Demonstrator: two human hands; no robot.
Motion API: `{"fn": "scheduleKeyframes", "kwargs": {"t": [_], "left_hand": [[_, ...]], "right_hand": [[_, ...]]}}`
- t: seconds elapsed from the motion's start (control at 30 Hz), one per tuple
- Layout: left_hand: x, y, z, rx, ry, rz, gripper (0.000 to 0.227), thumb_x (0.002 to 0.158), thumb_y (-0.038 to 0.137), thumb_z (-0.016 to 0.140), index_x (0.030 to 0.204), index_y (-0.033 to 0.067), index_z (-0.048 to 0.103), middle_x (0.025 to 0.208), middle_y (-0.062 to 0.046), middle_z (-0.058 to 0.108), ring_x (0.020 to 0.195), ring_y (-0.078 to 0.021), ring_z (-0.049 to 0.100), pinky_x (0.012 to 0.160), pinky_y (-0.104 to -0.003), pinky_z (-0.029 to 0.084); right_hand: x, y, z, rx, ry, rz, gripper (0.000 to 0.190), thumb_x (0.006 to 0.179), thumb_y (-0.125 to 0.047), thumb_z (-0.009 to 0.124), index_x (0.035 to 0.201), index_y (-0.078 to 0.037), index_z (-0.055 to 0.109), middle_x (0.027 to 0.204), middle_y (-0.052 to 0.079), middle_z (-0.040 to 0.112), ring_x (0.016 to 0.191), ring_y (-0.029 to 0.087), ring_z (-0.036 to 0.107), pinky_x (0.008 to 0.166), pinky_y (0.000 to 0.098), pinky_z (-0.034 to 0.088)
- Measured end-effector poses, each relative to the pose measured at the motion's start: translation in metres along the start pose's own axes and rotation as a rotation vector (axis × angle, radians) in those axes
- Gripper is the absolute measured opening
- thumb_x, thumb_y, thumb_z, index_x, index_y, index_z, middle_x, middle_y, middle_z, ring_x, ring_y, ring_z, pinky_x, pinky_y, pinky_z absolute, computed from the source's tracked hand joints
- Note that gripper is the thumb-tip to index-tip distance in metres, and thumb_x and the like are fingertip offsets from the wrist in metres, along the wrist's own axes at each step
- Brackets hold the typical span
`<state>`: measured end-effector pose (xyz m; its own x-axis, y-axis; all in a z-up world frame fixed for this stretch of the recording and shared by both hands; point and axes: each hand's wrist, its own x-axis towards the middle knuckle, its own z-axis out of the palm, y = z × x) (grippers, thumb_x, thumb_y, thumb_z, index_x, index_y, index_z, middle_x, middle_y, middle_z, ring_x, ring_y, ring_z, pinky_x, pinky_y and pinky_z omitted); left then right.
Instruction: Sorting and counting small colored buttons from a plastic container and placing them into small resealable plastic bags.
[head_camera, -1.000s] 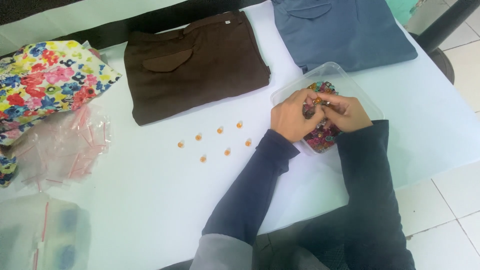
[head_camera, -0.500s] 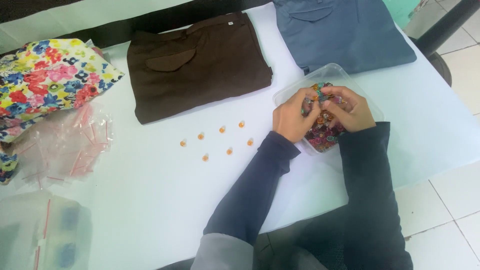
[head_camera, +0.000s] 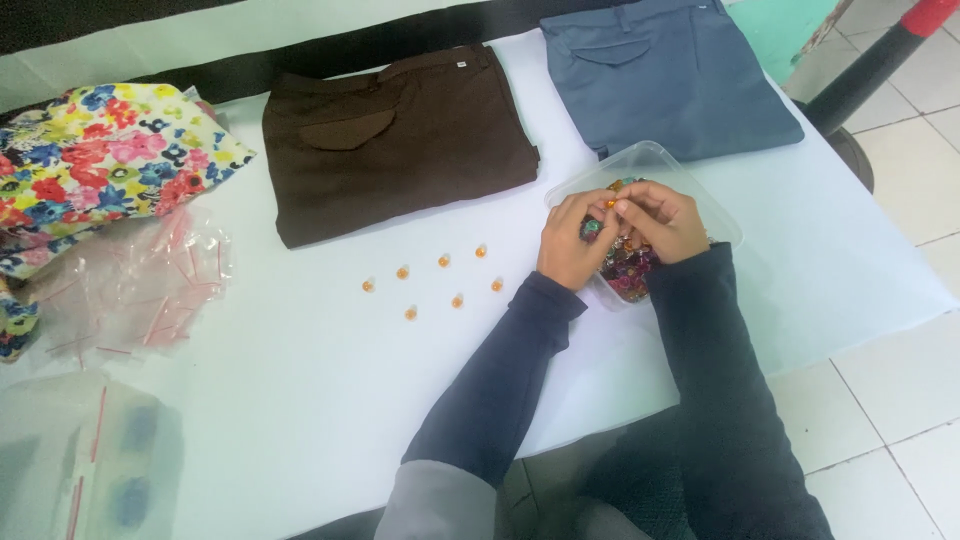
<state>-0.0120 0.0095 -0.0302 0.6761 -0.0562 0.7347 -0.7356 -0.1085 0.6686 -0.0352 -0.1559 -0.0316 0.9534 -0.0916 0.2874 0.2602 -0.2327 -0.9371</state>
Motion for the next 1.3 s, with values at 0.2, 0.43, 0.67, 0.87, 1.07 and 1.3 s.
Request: {"fn": "scheduleKeyframes", "kwargs": {"t": [0.2, 0.43, 0.67, 0.87, 1.07, 1.3], "left_hand": [[-0.007, -0.012, -0.027, 0.105, 0.120, 0.185, 0.023, 0.083, 0.009, 0.076, 0.104, 0.0158, 0.070, 0.085, 0.005, 0.065, 0.081, -0.0149, 0.067, 0.087, -0.030, 0.051], [-0.021, -0.025, -0.097, 0.219, 0.189, 0.247, 0.026, 0.078, 0.006, 0.078, 0.100, 0.0168, 0.071, 0.086, 0.006, 0.068, 0.083, -0.0148, 0.068, 0.087, -0.031, 0.049], [-0.053, -0.046, -0.200, 0.404, 0.052, 0.308, 0.022, 0.079, 0.008, 0.077, 0.098, 0.0174, 0.072, 0.088, 0.007, 0.069, 0.081, -0.0123, 0.066, 0.085, -0.032, 0.044], [-0.072, -0.061, -0.284, 0.556, -0.060, 0.265, 0.020, 0.077, 0.007, 0.075, 0.093, 0.0162, 0.069, 0.086, 0.006, 0.069, 0.078, -0.0138, 0.066, 0.082, -0.032, 0.045], [-0.083, -0.067, -0.349, 0.716, -0.313, 0.075, 0.017, 0.081, 0.015, 0.070, 0.096, 0.0169, 0.064, 0.079, 0.003, 0.064, 0.074, -0.0181, 0.064, 0.081, -0.033, 0.045], [-0.081, -0.056, -0.362, 0.738, -0.551, -0.121, 0.017, 0.080, 0.023, 0.069, 0.094, 0.0173, 0.061, 0.077, -0.001, 0.065, 0.078, -0.0222, 0.067, 0.085, -0.035, 0.046]], "right_hand": [[-0.012, -0.043, 0.044, 0.004, 0.001, -0.011, 0.012, 0.101, -0.010, 0.067, 0.110, -0.002, 0.070, 0.090, 0.015, 0.074, 0.068, 0.017, 0.067, 0.049, 0.0242, 0.056], [-0.023, -0.068, 0.109, -0.073, -0.030, -0.061, 0.010, 0.096, -0.005, 0.071, 0.106, -0.004, 0.073, 0.084, 0.013, 0.076, 0.067, 0.017, 0.069, 0.047, 0.0244, 0.056], [-0.031, -0.080, 0.186, -0.319, -0.210, -0.174, 0.010, 0.093, -0.013, 0.073, 0.101, -0.016, 0.076, 0.083, 0.004, 0.077, 0.074, 0.018, 0.070, 0.061, 0.0276, 0.057], [-0.030, -0.062, 0.238, -0.590, -0.324, -0.509, 0.013, 0.094, -0.022, 0.072, 0.106, -0.018, 0.074, 0.095, 0.004, 0.074, 0.095, 0.025, 0.069, 0.082, 0.0366, 0.054], [-0.042, -0.027, 0.275, -0.859, -0.353, -0.692, 0.034, 0.093, -0.048, 0.068, 0.119, -0.025, 0.065, 0.115, -0.002, 0.064, 0.118, 0.020, 0.056, 0.104, 0.0453, 0.036], [-0.053, -0.014, 0.288, -1.058, -0.431, -0.663, 0.036, 0.101, -0.049, 0.053, 0.123, -0.022, 0.063, 0.123, -0.001, 0.062, 0.126, 0.018, 0.051, 0.114, 0.0506, 0.026]]}}
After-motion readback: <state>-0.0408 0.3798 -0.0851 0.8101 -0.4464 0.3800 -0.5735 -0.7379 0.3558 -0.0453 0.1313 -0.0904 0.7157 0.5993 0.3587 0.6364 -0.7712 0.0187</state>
